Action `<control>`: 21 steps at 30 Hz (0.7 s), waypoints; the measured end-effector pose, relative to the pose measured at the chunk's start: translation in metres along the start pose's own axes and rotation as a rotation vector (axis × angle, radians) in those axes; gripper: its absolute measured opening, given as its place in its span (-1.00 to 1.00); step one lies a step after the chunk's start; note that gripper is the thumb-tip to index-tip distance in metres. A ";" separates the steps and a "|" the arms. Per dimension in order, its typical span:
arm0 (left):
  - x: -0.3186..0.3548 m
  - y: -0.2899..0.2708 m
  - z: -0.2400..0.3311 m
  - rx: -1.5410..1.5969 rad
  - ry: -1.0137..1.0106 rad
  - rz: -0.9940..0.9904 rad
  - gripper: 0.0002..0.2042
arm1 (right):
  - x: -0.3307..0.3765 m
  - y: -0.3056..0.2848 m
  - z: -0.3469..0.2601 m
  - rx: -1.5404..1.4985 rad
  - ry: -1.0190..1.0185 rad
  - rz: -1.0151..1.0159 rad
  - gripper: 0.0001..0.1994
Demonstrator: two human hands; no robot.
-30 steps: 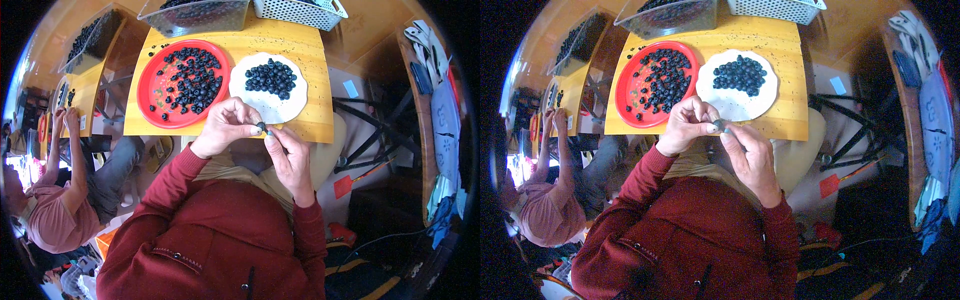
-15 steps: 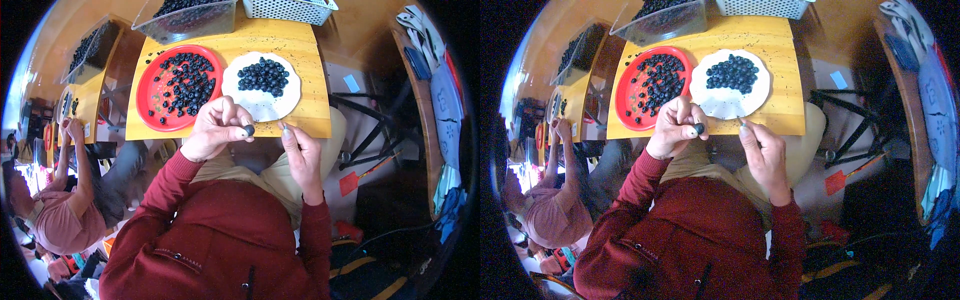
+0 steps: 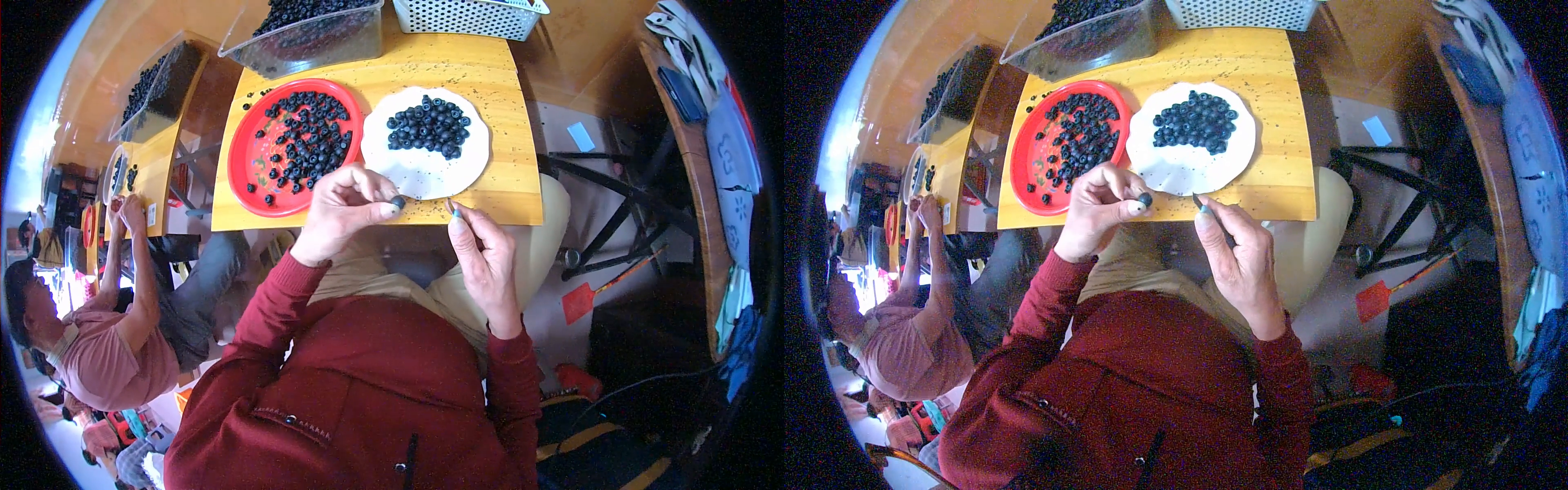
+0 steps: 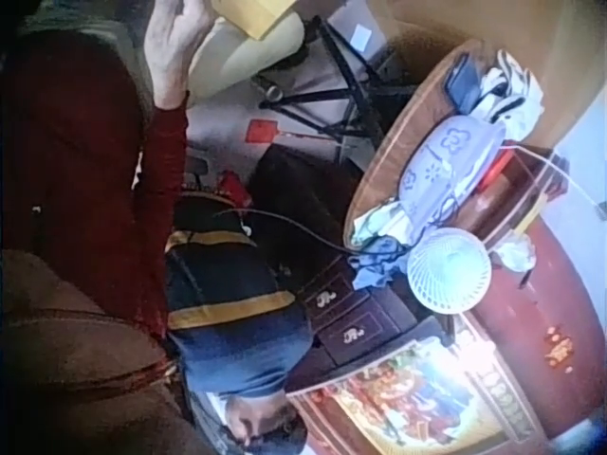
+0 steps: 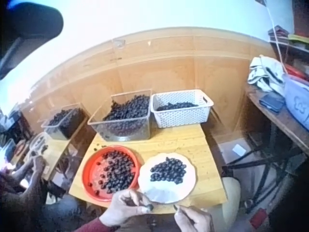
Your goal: The recorder is sorting and cleaning small dark berries on a plate and red tray at a table.
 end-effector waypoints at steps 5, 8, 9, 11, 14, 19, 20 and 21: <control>-0.003 -0.035 0.031 -0.651 0.125 0.129 -0.84 | 0.001 -0.006 0.013 -0.027 0.043 0.009 -0.62; -0.004 -0.059 0.049 -1.104 0.024 0.187 -0.86 | 0.003 -0.007 0.027 -0.043 0.039 0.026 -0.63; -0.006 -0.060 0.054 -1.181 0.040 0.171 -0.85 | 0.004 -0.007 0.028 -0.056 0.024 0.039 -0.63; -0.010 -0.058 0.058 -1.259 0.059 0.154 -0.84 | 0.005 -0.008 0.028 -0.055 0.021 0.039 -0.63; -0.020 -0.040 0.058 -1.429 0.236 -0.023 -0.81 | 0.007 -0.010 0.034 -0.068 0.025 0.040 -0.63; -0.043 0.010 0.025 -1.362 0.347 -0.308 -0.76 | 0.013 -0.016 0.043 -0.102 0.061 0.071 -0.63; -0.049 0.019 0.017 -1.359 0.352 -0.346 -0.76 | 0.014 -0.017 0.041 -0.106 0.048 0.077 -0.63; -0.056 0.028 0.010 -1.365 0.376 -0.398 -0.75 | 0.016 -0.019 0.041 -0.110 0.036 0.083 -0.64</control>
Point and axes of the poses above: each hand's wrist, its own x-axis away from the middle knuckle, its own y-axis out of the palm, z = x × y, the point moved 3 cm from there along -x, towards the middle knuckle, and after that the axes turned 14 degrees about y, right-handed, at the moved point
